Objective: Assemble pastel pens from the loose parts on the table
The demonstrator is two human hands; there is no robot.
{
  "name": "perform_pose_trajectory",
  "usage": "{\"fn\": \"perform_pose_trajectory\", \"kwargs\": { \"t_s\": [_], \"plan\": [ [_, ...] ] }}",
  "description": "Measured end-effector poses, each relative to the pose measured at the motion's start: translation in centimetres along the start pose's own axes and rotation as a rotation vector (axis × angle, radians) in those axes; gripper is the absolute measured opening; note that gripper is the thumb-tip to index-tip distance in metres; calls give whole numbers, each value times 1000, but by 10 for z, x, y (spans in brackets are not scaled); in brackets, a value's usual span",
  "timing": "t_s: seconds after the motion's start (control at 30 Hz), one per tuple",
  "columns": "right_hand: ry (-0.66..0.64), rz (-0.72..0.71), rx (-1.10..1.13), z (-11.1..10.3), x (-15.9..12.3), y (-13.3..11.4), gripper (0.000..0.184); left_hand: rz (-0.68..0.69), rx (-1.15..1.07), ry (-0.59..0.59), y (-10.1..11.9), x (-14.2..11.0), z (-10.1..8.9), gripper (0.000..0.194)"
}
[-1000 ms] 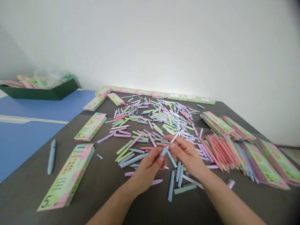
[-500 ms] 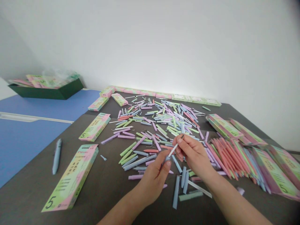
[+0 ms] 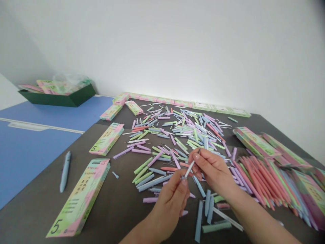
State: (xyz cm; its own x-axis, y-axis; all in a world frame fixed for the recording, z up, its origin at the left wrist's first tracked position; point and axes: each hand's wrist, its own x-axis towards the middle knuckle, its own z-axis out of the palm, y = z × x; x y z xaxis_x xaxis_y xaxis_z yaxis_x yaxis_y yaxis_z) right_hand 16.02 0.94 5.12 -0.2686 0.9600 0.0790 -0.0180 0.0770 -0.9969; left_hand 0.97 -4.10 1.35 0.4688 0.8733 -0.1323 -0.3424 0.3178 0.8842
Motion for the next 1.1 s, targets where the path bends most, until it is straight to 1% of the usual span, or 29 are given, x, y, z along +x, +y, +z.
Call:
{"fn": "perform_pose_trajectory", "kwargs": {
  "t_s": [0.1,0.3,0.4,0.47,0.53,0.63,0.7,0.9,1.03,1.1],
  "plan": [
    [47,-4,25,-1,-2,2,26,-19,-86,-24,3,1,0,33],
    [36,14,70,-2,-7,-2,25,-61,-303,-141,5,1,-1,25],
    [57,52,115,-1,-5,-2,26,-62,-413,-192,9,2,1,20],
    [96,89,175,0,-2,-3,27,-64,-450,-208,13,2,1,20],
    [166,105,237,2,1,-6,28,-86,-470,-219,17,2,1,23],
    [278,72,267,2,3,-12,27,-114,-503,-218,20,2,-1,25],
    [302,45,257,1,2,-15,27,-115,-506,-220,21,1,-2,24],
    [299,3,198,-1,1,-15,26,-97,-505,-267,20,3,-2,26],
    [229,-19,133,-1,0,-13,26,-51,-480,-283,19,4,-1,25],
    [197,-33,72,-2,-2,-13,27,-40,-439,-269,18,4,-1,22]
  ]
}}
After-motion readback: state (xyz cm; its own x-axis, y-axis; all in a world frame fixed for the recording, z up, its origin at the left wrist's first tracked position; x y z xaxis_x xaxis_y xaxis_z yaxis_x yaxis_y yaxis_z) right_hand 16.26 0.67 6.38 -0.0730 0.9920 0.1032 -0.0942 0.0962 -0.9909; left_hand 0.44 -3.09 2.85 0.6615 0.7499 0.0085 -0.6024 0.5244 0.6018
